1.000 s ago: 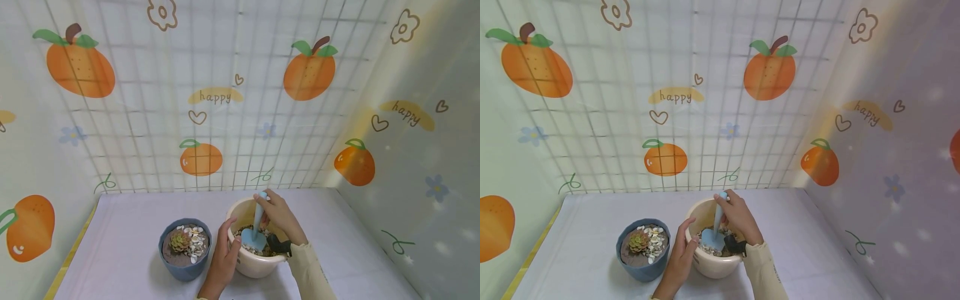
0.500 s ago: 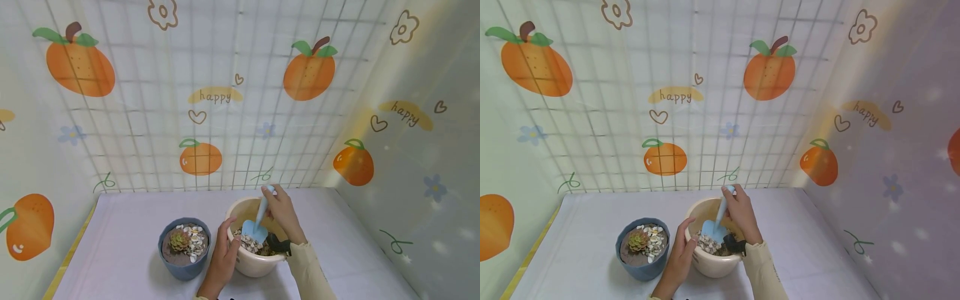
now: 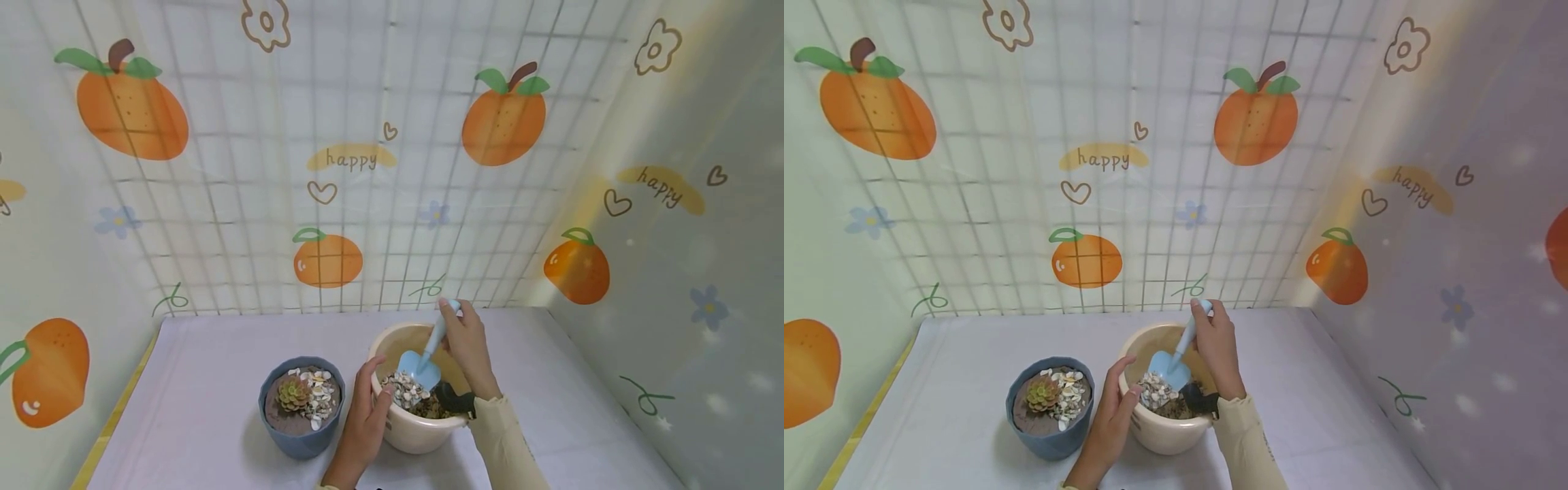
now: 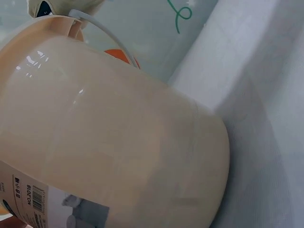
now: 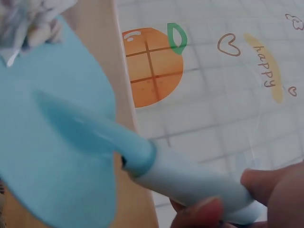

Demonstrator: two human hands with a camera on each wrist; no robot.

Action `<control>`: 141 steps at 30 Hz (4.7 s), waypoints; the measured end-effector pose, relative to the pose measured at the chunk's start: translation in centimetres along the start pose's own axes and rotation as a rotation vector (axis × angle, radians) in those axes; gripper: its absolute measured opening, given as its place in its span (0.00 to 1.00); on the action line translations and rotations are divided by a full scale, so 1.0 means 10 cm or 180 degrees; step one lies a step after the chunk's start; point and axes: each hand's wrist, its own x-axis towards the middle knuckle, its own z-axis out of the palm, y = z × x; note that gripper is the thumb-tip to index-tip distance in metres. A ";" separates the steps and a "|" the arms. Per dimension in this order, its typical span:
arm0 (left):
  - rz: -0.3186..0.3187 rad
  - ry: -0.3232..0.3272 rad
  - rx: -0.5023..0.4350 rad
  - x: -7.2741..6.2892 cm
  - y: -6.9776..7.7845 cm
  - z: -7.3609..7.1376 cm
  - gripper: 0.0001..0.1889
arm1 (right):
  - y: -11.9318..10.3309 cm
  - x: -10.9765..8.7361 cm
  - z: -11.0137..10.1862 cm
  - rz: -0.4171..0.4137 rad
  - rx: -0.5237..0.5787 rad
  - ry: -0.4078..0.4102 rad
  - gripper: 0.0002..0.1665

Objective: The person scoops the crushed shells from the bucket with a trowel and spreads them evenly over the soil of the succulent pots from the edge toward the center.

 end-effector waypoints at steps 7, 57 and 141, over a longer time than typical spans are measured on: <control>-0.0008 0.0141 -0.0062 -0.01 0.06 0.00 0.27 | 0.02 0.04 -0.04 0.0078 0.0192 -0.0034 0.29; -0.0325 0.1205 0.0545 -0.20 0.09 -1.46 0.23 | -0.47 0.03 0.85 -0.0097 0.0936 -0.0912 0.25; -0.0413 0.1434 0.0214 -0.21 -0.18 -1.43 0.25 | -0.52 -0.08 0.86 -0.0217 0.0609 -0.1548 0.33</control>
